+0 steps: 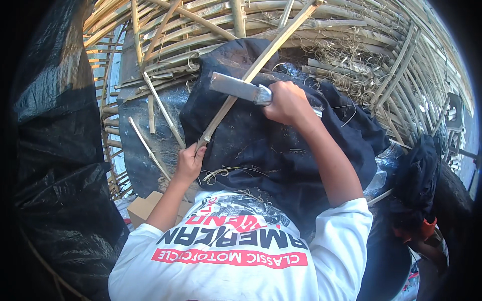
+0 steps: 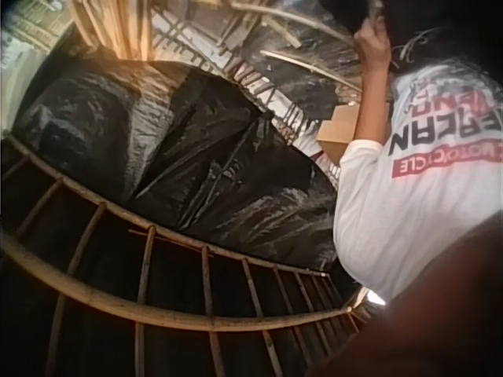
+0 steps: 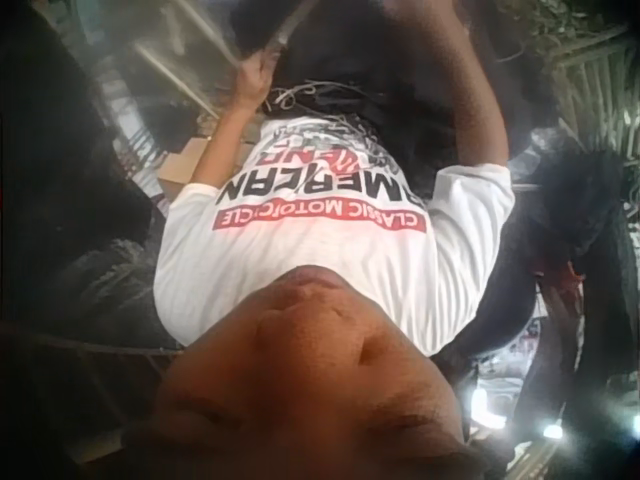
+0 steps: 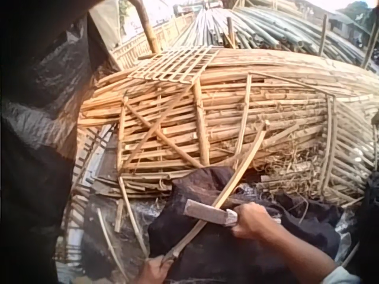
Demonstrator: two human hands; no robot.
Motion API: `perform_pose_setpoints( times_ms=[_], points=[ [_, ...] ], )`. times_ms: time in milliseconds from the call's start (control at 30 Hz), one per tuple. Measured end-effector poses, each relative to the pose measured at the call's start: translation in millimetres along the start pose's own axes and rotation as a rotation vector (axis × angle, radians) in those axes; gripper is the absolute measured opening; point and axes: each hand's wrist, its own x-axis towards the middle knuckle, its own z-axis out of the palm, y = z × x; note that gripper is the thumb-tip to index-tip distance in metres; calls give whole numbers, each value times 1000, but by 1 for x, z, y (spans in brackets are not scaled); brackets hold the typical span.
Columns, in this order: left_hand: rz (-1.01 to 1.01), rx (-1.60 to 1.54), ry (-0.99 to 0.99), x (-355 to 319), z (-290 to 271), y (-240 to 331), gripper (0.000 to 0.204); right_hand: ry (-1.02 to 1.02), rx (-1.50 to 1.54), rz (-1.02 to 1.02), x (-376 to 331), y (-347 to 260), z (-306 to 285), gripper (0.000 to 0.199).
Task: The person uses a blade to shave a thin strip from a long piece of bamboo, repeatedly sliding the tool along the wood to smooth it and remove material.
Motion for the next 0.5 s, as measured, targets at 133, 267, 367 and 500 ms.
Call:
perform_pose_setpoints(
  times_ms=[133,267,367,500],
  points=[
    [-9,7,-3,-2,-2,2,48,114,-34,135,6,33,-11,33],
    [2,-31,16,1,-7,10,45,335,66,263,14,96,-80,34],
    [13,9,0,5,-10,15,42,367,138,295,14,98,-108,34],
    [-7,-38,1,0,-7,10,40,400,166,245,4,44,-96,31]
  ],
)
